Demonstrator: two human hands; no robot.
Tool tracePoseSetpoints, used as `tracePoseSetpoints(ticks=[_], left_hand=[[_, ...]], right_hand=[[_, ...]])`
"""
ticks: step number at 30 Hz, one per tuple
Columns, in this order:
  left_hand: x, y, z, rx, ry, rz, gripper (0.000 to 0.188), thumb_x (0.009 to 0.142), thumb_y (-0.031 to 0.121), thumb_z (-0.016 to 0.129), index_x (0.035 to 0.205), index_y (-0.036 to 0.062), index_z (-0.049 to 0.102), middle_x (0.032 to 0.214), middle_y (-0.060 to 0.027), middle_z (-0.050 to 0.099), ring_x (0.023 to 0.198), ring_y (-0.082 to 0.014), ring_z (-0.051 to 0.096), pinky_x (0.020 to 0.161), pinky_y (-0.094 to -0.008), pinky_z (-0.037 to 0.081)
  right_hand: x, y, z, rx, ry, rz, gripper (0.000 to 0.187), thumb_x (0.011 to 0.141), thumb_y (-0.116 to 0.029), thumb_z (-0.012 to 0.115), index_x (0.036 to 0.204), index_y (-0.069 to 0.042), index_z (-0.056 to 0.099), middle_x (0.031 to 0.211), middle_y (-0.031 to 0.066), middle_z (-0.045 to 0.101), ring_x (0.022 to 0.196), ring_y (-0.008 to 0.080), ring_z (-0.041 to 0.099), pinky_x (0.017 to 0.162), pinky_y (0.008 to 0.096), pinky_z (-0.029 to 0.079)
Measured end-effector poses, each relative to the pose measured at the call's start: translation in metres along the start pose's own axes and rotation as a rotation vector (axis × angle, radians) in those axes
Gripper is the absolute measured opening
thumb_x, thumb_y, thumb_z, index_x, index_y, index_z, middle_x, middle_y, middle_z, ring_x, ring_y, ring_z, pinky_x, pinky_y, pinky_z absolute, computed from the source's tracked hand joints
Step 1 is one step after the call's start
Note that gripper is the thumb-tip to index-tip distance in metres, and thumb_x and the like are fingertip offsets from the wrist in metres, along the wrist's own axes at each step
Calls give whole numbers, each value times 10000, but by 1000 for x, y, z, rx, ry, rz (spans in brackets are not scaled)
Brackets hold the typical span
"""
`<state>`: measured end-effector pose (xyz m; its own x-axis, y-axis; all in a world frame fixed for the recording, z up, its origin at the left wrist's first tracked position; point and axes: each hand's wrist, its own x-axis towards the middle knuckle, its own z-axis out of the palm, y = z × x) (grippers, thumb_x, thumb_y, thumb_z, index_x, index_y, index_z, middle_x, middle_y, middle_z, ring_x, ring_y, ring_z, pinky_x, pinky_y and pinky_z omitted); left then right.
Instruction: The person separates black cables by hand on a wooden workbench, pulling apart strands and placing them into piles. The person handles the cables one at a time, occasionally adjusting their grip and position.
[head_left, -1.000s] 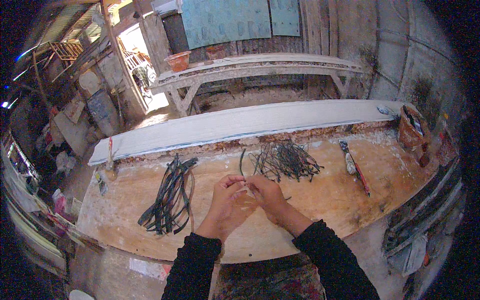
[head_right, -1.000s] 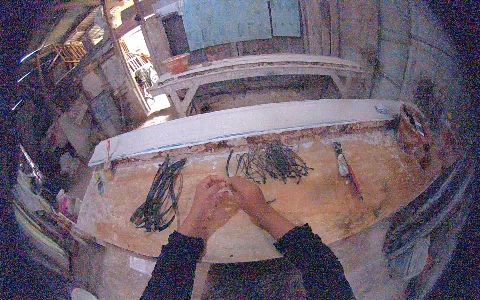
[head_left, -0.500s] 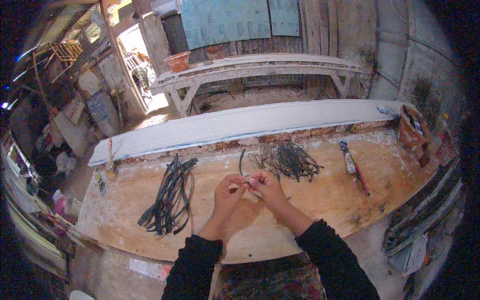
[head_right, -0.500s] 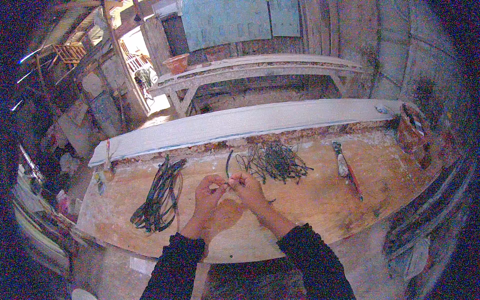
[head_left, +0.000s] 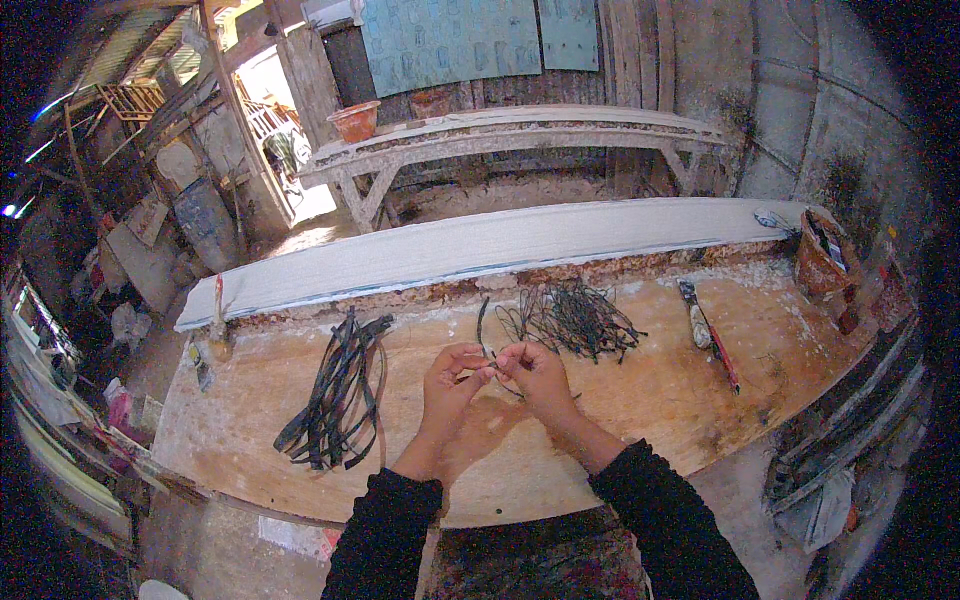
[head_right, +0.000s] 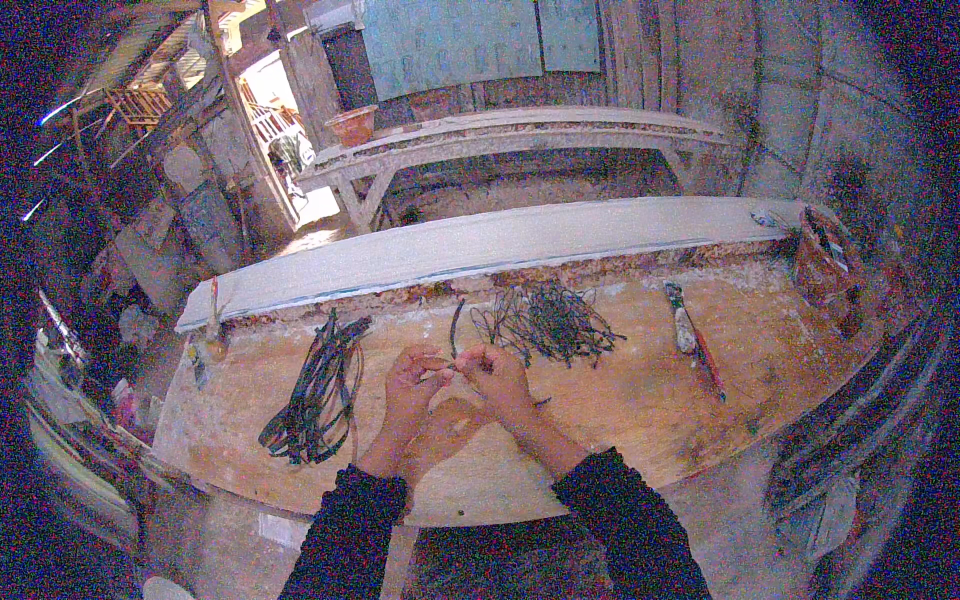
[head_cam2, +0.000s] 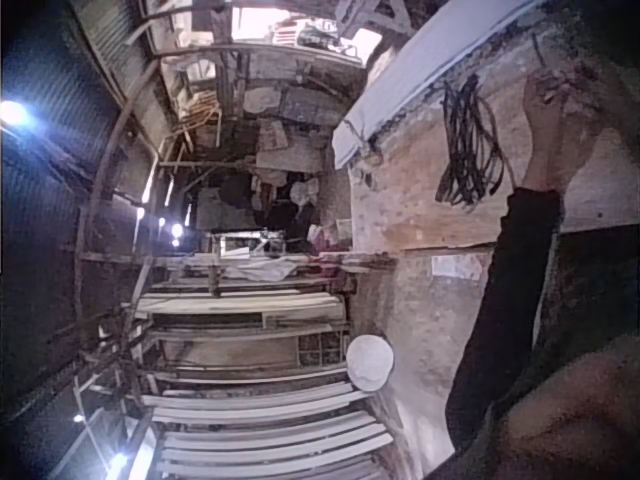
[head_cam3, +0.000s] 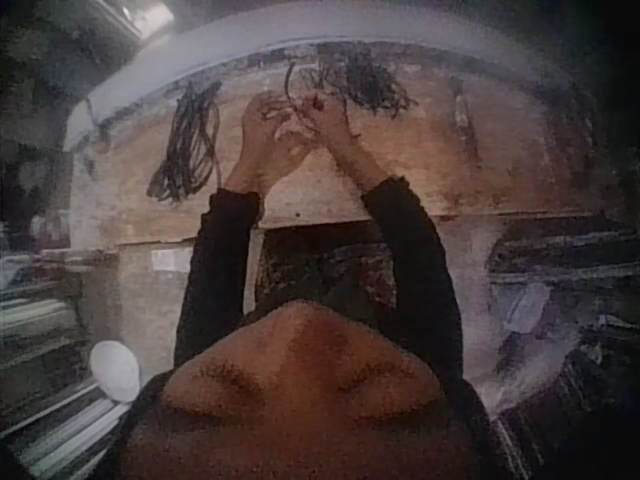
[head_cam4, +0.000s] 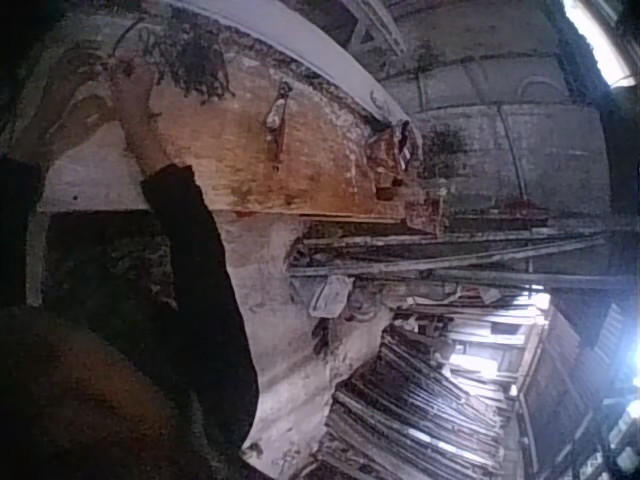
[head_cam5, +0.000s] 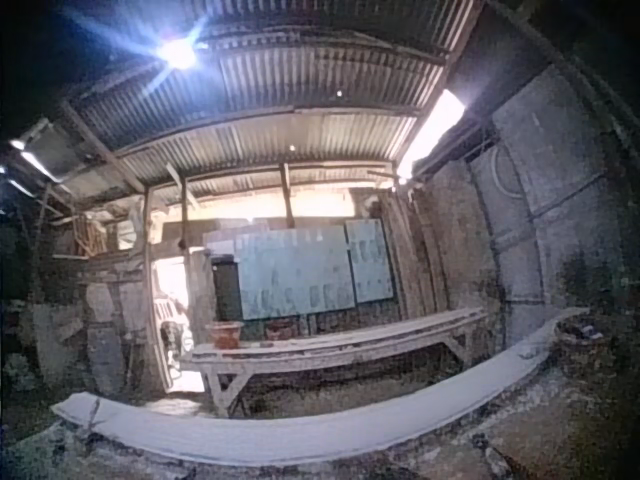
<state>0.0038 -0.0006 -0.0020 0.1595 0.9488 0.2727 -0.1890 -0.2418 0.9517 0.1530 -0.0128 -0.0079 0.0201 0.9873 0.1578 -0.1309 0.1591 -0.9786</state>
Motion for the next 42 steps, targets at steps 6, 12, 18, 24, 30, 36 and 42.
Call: tracePoseSetpoints(ticks=[6,12,18,24,30,36,42], left_hand=[[-1,8,5,-86,13,-51,362,771,-31,633,1099,37,496,873,-74,650,814,-121,605,719,-239,487],[1,5,0,2,-1,-18,393,778,-8,644,1139,60,502,883,-63,646,831,-116,600,716,-250,489],[-3,0,2,297,-8,157,350,790,-1,625,1123,73,542,956,-55,607,905,-133,584,739,-275,510],[-6,4,3,438,-33,349,301,765,-32,612,1053,49,578,1005,-96,574,868,-173,582,726,-289,541],[-2,3,3,710,0,678,278,738,-44,634,999,38,585,957,-98,595,814,-187,580,633,-274,555],[-8,0,7,473,80,402,176,792,-3,616,961,38,586,903,-71,612,799,-138,590,618,-256,539],[-4,5,10,129,77,18,121,817,38,615,930,15,579,902,-54,604,781,-109,584,624,-234,518]], right_hand=[[-3,0,0,-147,31,-121,180,822,-152,631,941,-17,645,842,38,648,767,118,594,679,247,464],[-4,-4,2,-175,17,-86,187,808,-145,638,948,-22,654,868,62,656,818,142,613,707,266,472],[-3,-2,1,-172,1,-79,168,802,-128,642,935,-27,650,883,56,649,809,139,608,701,261,469],[-12,-10,9,-207,56,-207,124,790,-90,647,897,-28,637,846,63,631,789,150,607,687,269,474],[-10,4,7,-226,64,-267,129,806,-96,631,911,-23,619,859,67,618,797,157,598,712,279,471],[-14,-6,11,-166,-31,-30,141,870,-151,562,967,-48,557,900,28,580,814,132,552,743,275,446],[-5,-3,1,185,-202,97,104,888,-166,550,947,-80,536,857,-28,543,770,65,509,690,209,426]])
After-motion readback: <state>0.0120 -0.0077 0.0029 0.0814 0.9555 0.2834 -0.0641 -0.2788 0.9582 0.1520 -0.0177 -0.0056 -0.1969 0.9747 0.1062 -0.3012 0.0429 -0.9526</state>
